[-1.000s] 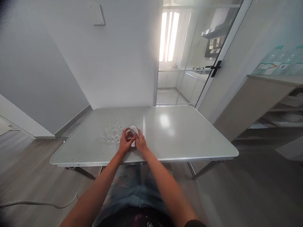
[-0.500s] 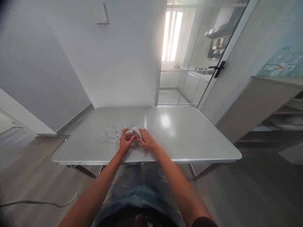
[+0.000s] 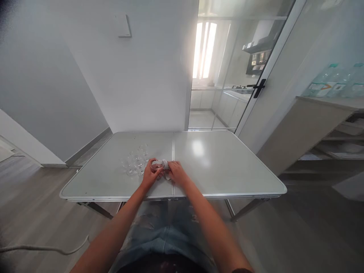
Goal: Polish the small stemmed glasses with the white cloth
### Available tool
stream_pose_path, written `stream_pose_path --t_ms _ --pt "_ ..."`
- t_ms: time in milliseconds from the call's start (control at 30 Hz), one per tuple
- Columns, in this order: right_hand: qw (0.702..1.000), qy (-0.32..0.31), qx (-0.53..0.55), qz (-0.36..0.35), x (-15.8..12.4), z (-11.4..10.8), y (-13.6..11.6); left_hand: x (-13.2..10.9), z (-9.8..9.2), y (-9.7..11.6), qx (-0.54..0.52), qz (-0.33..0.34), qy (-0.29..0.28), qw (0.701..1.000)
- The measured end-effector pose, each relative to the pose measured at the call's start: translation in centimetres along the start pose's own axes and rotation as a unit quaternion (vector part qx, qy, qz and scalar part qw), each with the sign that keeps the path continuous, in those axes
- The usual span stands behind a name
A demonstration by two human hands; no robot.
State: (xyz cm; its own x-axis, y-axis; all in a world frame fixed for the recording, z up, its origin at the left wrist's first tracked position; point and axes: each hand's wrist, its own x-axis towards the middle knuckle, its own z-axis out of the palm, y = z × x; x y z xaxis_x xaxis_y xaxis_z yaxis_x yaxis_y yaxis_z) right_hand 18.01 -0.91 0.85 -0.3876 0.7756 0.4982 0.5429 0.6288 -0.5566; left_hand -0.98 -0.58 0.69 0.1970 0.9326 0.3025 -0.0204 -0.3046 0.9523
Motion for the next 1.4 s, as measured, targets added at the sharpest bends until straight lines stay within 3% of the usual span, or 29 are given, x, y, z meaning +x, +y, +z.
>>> stream_pose_path --t_ms 133,267,333,400,500,600,700,800,867,1033,1167,1267,1400 --pt "0.989 -0.011 0.138 0.058 0.2 -0.3 0.0 0.0 -0.2 -0.3 -0.01 -0.002 -0.008 1.0" --pt "0.914 -0.078 0.366 0.159 0.3 -0.9 0.3 -0.1 -0.2 -0.6 -0.007 -0.001 -0.013 1.0" --pt "0.879 -0.096 0.426 0.191 0.3 -1.1 0.4 -0.2 -0.2 -0.6 0.012 0.005 -0.005 1.0" --pt "0.884 -0.067 0.425 0.185 0.3 -1.0 0.5 -0.2 -0.1 -0.4 0.027 0.022 0.016 0.999" --pt "0.925 0.017 0.354 0.14 0.3 -0.6 0.6 -0.2 0.0 0.0 0.033 0.035 0.034 0.998" --pt "0.94 0.071 0.309 0.127 0.3 -0.3 0.7 -0.3 0.1 0.3 0.031 0.025 0.032 0.999" --pt "0.923 0.044 0.354 0.147 0.3 -0.2 0.8 -0.3 0.2 0.4 0.021 0.021 0.029 0.999" --pt "0.874 -0.03 0.442 0.2 0.2 0.0 1.1 -0.3 0.3 0.4 0.012 0.022 0.013 1.0" --pt "0.858 -0.047 0.46 0.224 0.3 0.0 1.2 -0.3 0.3 0.4 0.013 0.023 0.007 1.0" --pt "0.919 0.015 0.363 0.15 0.3 -0.3 1.0 -0.4 0.3 0.8 0.027 0.02 0.026 0.999" --pt "0.941 0.063 0.311 0.121 0.2 -0.2 0.7 -0.4 0.2 0.8 0.035 0.01 0.037 0.999" --pt "0.948 0.057 0.288 0.122 0.1 -0.1 0.9 -0.3 0.1 0.4 0.02 0.002 0.02 1.0" --pt "0.955 0.002 0.273 0.118 0.0 -0.2 1.3 -0.2 0.0 -0.1 0.003 0.006 0.003 1.0"
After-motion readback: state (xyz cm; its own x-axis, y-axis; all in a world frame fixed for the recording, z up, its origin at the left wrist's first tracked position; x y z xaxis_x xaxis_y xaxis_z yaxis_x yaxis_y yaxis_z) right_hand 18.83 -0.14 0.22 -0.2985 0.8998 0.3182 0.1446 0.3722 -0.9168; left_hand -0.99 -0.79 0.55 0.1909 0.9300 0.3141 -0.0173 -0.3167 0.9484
